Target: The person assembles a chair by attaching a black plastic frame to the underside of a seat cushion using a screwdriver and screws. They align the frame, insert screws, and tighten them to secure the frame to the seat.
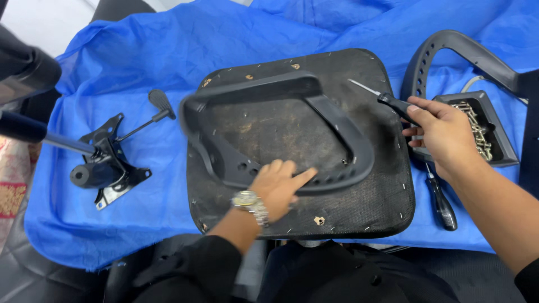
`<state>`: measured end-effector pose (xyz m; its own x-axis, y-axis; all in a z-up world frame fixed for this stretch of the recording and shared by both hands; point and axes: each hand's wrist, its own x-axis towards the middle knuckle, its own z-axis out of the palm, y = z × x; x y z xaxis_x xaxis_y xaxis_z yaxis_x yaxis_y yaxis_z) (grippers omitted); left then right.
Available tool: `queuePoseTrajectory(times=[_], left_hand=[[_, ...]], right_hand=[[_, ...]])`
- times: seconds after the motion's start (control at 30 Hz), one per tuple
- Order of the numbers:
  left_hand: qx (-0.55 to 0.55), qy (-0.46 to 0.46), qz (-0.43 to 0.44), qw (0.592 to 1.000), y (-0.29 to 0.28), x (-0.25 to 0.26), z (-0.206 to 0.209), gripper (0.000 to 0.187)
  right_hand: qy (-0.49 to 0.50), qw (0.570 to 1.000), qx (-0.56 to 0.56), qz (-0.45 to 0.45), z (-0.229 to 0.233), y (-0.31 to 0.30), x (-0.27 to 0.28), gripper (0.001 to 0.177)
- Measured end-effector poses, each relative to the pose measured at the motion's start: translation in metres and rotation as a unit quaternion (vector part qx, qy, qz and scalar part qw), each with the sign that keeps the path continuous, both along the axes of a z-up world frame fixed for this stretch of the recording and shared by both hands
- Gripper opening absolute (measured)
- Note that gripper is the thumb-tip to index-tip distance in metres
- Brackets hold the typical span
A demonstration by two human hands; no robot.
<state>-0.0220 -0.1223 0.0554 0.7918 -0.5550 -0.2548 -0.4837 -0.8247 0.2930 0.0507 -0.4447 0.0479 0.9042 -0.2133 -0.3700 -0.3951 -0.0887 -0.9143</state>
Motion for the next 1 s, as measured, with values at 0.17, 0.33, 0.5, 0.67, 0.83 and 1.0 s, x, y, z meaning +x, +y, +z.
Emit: queuePoseTrajectory(times=[0.17,0.33,0.5,0.67,0.83,1.0], left_hand=[[0.095,-0.064,-0.065,0.991,0.08,-0.005,0.018,0.056],[0.245,-0.038,0.019,0.969,0.085,0.009,0.03,0.048],[0.031,0.014,0.223,0.974,0.026,0.021,0.03,0.025],[-0.118,0.179,0.391,0.895,-0.04,0.038,0.011,0.068],[-0.166,0.181,0.459,0.854,-0.046,0.039,-0.012,0.064],[-0.191,0.178,0.464,0.847,-0.042,0.044,-0.03,0.062]], right_hand=[[0.033,0.978,-0.138,0.15,-0.02,0.021,-0.007,0.061],[0.009,0.872,-0.351,0.341,-0.03,0.047,-0.018,0.05],[0.021,0.904,-0.267,0.334,-0.036,0.038,-0.013,0.038],[0.006,0.953,-0.247,0.178,-0.054,-0.037,0.011,0.027],[0.028,0.935,-0.35,0.037,-0.096,-0.144,0.037,0.021],[-0.015,0.935,-0.35,0.05,-0.162,-0.196,0.056,0.023]])
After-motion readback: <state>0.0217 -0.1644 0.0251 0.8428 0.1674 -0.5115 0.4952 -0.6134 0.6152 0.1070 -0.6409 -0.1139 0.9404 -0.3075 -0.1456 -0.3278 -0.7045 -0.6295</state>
